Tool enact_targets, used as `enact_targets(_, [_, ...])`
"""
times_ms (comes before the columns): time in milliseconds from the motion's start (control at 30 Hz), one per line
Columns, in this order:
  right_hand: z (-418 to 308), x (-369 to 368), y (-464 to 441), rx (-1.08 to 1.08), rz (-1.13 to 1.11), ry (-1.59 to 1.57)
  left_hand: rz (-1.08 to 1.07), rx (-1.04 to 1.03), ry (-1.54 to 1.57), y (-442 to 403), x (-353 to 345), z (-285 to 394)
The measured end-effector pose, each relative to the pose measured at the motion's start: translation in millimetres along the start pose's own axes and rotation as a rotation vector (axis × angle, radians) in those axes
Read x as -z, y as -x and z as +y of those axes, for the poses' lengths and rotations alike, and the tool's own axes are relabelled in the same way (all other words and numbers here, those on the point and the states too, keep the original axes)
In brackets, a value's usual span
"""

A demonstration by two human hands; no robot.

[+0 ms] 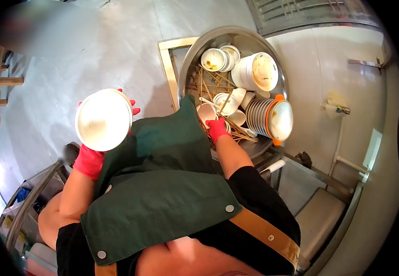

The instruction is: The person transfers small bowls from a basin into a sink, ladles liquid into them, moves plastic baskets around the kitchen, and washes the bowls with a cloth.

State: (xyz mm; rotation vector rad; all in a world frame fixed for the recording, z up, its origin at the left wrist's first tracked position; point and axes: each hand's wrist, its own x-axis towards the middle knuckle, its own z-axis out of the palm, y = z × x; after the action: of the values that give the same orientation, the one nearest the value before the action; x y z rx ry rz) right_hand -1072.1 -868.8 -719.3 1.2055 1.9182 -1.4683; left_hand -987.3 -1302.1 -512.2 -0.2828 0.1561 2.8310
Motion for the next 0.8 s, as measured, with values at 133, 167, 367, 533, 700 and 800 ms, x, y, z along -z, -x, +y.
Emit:
enact_targets(133, [14, 17, -10, 0.026, -0.248, -0.233, 0.006, 0.042, 0.028, -1, 8, 5])
enact_targets(167, [-14, 10, 25, -0.004, -0.105, -0.127, 0.040, 0.050, 0.039, -1, 11, 4])
enact_targets(367, [-73, 49, 68, 0.227, 0.104, -0.224, 0.075, 0.097, 0.096, -6, 21, 2])
enact_targets(533, [-119, 85, 67, 0.506, -0.097, -0.270, 0.154, 0.084, 0.083, -15, 42, -1])
enact_targets(700, [-188, 30, 174, 0.721, -0.345, 0.128, 0.211, 0.116, 0.157, -17, 42, -6])
enact_targets(800, [-219, -16, 237, 0.603, -0.474, 0.209, 0.186, 0.130, 0.196, -17, 27, -10])
